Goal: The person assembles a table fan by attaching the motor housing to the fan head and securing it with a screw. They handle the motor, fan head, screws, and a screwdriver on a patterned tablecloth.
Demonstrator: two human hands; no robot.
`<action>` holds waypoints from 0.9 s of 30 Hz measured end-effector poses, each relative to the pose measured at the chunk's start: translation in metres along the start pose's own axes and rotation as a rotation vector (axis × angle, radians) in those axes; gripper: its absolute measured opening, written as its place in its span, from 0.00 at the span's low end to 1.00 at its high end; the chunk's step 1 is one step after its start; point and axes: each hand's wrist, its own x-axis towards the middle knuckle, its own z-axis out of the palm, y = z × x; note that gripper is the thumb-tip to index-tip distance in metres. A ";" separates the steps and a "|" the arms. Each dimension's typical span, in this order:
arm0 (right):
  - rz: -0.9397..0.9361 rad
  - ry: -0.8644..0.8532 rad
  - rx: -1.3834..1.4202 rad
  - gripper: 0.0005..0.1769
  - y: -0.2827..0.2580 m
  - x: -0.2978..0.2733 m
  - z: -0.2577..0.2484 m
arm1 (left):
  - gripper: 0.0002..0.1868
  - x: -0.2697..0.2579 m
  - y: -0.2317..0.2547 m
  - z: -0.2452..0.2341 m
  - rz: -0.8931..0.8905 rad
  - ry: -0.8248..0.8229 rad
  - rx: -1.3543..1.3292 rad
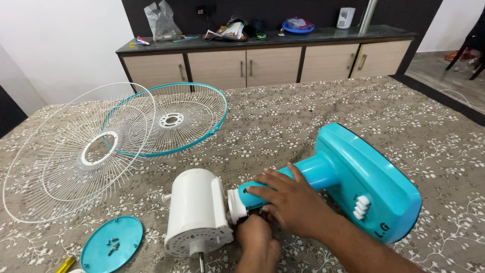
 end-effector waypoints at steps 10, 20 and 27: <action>-0.017 0.021 0.073 0.37 -0.003 -0.009 -0.003 | 0.12 0.002 0.000 0.005 0.041 -0.055 -0.082; -0.031 0.102 0.060 0.37 -0.002 -0.011 0.001 | 0.14 0.013 -0.003 -0.035 0.020 -0.283 -0.105; -0.052 0.226 0.043 0.40 -0.005 -0.011 0.007 | 0.14 0.013 0.004 -0.050 -0.097 -0.453 -0.171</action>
